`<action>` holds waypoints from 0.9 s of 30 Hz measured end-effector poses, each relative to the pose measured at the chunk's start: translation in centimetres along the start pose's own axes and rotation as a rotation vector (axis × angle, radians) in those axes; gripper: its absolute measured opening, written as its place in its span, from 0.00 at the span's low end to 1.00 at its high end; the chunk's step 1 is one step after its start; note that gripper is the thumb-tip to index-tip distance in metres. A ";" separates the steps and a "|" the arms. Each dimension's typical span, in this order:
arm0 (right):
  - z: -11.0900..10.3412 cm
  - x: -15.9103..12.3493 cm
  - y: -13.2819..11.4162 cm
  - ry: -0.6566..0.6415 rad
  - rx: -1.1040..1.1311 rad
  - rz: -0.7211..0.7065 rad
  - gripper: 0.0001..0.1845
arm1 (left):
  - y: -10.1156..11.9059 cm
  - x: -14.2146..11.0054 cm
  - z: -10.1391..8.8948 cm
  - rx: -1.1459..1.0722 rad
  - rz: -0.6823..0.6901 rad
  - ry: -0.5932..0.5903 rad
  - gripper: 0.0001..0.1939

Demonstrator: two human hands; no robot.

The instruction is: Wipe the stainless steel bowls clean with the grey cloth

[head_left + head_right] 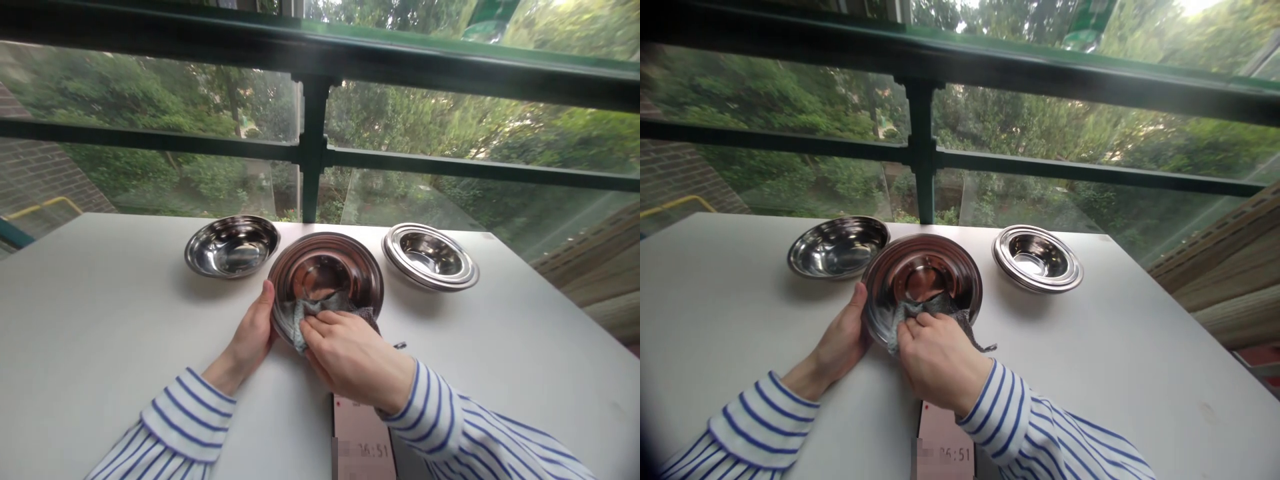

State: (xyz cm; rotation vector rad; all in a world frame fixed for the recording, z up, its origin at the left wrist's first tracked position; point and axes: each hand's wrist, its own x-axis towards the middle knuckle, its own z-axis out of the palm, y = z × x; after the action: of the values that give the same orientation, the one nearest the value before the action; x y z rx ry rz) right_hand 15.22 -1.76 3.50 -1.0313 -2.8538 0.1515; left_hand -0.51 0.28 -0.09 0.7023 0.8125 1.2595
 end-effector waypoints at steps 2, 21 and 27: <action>0.8 0.6 0.0 0.082 0.052 -0.041 0.18 | 0.0 0.0 -0.2 0.004 0.004 -0.012 0.25; 0.0 -0.2 0.6 0.008 0.075 -0.026 0.16 | -0.2 0.0 0.1 0.018 0.011 0.013 0.27; 1.9 0.8 -0.1 0.144 0.089 -0.044 0.23 | -0.3 0.1 -0.3 0.070 0.050 0.018 0.25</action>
State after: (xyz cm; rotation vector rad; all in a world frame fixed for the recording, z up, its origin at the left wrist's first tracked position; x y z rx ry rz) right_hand 14.29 -1.37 1.67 -0.9219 -2.7116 0.1904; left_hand -0.59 0.35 -0.48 0.7724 0.8613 1.2885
